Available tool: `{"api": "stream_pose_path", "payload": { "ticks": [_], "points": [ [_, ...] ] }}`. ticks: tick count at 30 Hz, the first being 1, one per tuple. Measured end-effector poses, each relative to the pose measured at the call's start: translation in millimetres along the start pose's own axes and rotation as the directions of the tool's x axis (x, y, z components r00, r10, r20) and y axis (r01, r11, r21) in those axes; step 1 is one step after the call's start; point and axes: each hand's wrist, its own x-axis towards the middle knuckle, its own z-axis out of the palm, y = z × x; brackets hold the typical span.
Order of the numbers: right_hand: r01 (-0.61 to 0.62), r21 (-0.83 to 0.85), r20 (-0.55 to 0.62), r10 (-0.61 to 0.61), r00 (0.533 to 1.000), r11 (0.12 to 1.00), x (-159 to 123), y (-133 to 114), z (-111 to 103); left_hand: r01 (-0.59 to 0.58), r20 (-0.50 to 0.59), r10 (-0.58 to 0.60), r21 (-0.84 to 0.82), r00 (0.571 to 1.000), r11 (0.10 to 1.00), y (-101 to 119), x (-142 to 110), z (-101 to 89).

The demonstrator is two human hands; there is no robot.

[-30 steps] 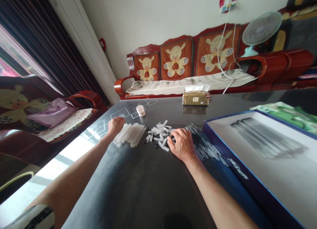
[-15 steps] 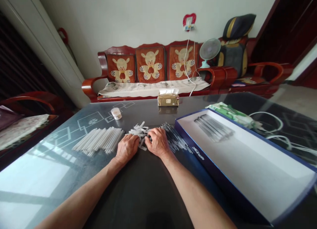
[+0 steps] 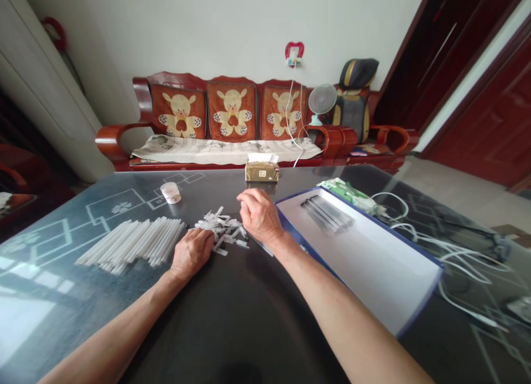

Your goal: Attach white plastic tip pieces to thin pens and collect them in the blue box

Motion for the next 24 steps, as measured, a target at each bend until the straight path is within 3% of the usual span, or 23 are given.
{"api": "stream_pose_path", "payload": {
  "ticks": [3,5,8,10,13,20,24],
  "points": [
    [-0.101,-0.188,0.011,0.105,0.994,0.977,7,51,-37,-0.003,-0.013,0.003,-0.002,1.000,1.000,-1,0,1.1],
    [-0.218,-0.368,0.080,0.264,0.961,0.904,-7,93,-58,-0.005,-0.018,0.005,0.000,1.000,1.000,-1,0,1.3],
    [-0.319,-0.620,0.203,0.539,0.817,0.717,-44,142,-77,-0.008,-0.011,0.008,-0.003,1.000,1.000,0,1,0.7],
    [-0.341,-0.668,0.206,0.605,0.769,0.661,-68,159,-81,-0.009,-0.004,0.009,-0.005,1.000,1.000,1,2,0.3],
    [-0.367,-0.686,0.173,0.631,0.757,0.628,-92,166,-74,-0.001,-0.001,0.001,-0.004,1.000,1.000,1,2,0.2],
    [-0.317,-0.642,0.181,0.539,0.822,0.698,-104,158,-58,0.007,-0.002,-0.007,-0.012,1.000,1.000,0,1,1.5],
    [-0.285,-0.670,0.243,0.565,0.789,0.686,-95,144,-60,-0.001,-0.005,0.001,-0.013,1.000,1.000,-1,1,2.0]
  ]
}}
